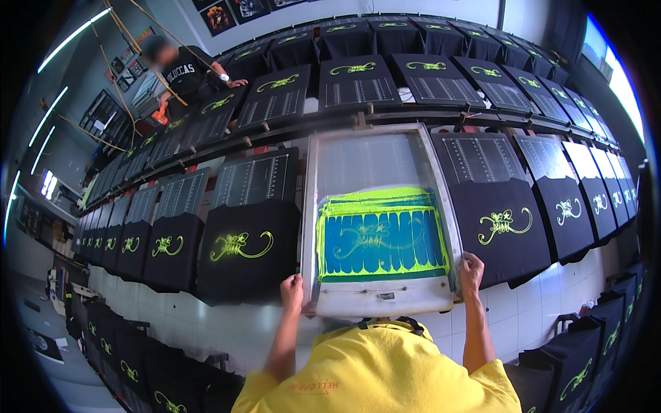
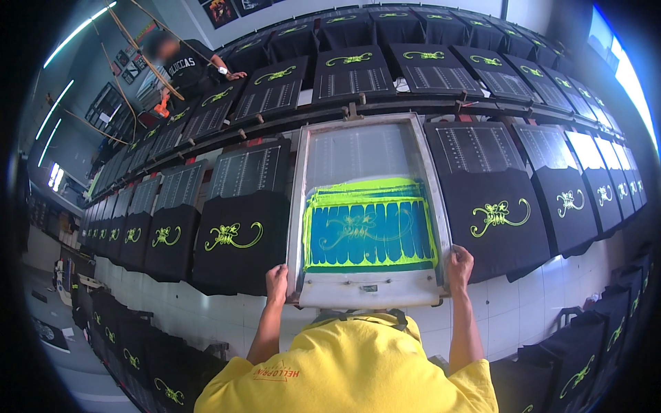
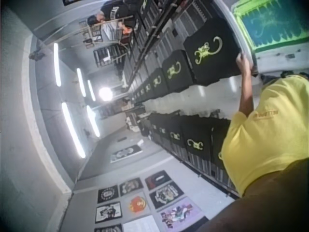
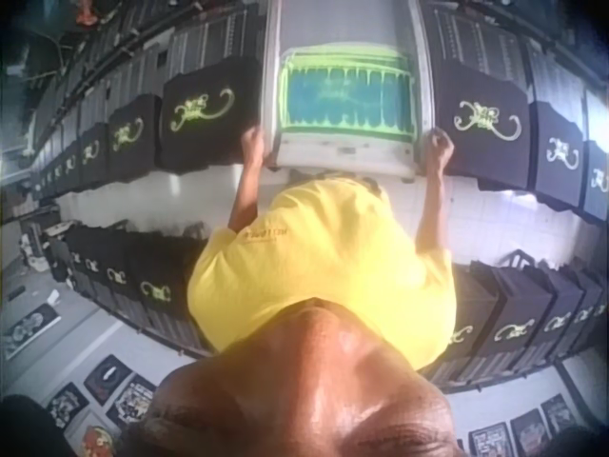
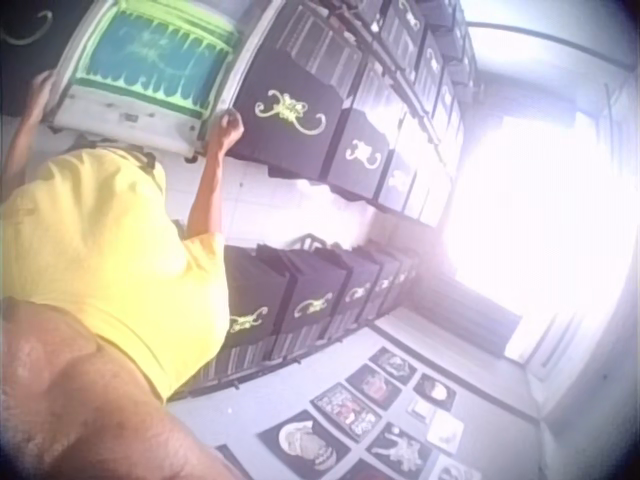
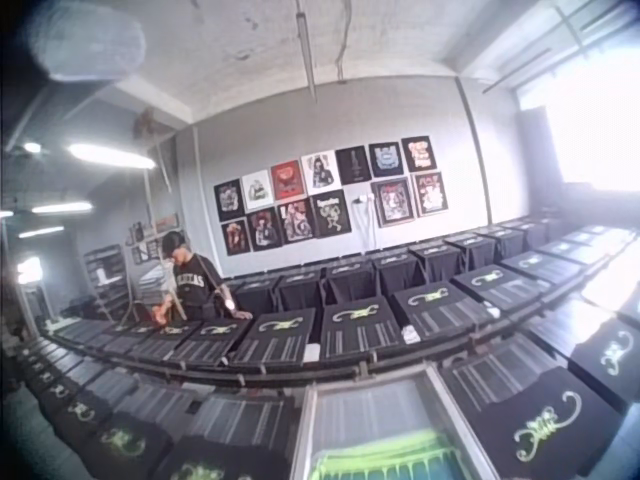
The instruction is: The person pulls green ink across a mesh screen using a squeegee to print a lizard design onto several black t-shirts mounted on printing boards.
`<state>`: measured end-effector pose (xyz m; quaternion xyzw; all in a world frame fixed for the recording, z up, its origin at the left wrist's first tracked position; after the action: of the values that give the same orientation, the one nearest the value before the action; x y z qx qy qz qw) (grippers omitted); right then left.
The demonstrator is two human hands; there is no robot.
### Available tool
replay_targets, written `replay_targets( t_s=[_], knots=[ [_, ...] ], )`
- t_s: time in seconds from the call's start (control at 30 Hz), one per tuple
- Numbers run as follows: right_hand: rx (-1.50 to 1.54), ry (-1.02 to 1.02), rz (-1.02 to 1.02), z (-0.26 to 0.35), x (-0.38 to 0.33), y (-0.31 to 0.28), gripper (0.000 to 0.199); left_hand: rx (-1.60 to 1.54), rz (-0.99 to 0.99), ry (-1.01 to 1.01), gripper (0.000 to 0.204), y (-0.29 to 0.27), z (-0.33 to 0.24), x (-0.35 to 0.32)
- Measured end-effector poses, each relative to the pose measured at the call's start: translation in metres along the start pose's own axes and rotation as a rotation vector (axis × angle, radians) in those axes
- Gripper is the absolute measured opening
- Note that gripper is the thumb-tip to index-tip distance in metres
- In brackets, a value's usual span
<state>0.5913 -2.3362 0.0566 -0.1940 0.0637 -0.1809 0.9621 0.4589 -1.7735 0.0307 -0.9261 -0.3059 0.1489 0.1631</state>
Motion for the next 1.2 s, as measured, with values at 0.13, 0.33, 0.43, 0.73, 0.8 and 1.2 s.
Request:
replay_targets(
  t_s=[0.13,0.33,0.43,0.73,0.8,1.2],
  knots=[
    [-0.012,0.003,-0.016,-0.007,0.001,0.002,0.024,-0.023,-0.002,0.015,0.034,0.000,0.007,0.003],
    [0.017,-0.019,-0.031,-0.013,0.002,0.007,0.023,0.053,0.006,0.007,0.034,-0.001,0.011,0.008],
    [0.029,-0.044,-0.033,-0.015,0.004,0.006,0.023,0.218,0.006,0.075,0.032,0.000,0.006,0.008],
    [0.018,-0.046,-0.034,-0.040,0.005,0.013,0.023,0.507,0.016,0.183,0.029,0.010,-0.012,0.010],
    [0.004,-0.078,-0.024,-0.038,0.004,0.017,0.023,0.521,0.020,0.178,0.029,0.008,-0.017,0.007],
    [-0.470,-0.677,0.020,0.073,-0.041,0.026,0.034,0.285,-0.177,0.392,0.020,-0.008,-0.063,-0.030]
  ],
)
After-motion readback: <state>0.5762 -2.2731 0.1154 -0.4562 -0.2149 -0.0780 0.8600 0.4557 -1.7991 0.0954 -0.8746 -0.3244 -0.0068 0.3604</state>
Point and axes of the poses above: each hand's wrist, its own x-axis towards the middle knuckle, its own y-axis out of the palm, z = x × y, the point moved 8 cm from there along x, towards the middle knuckle
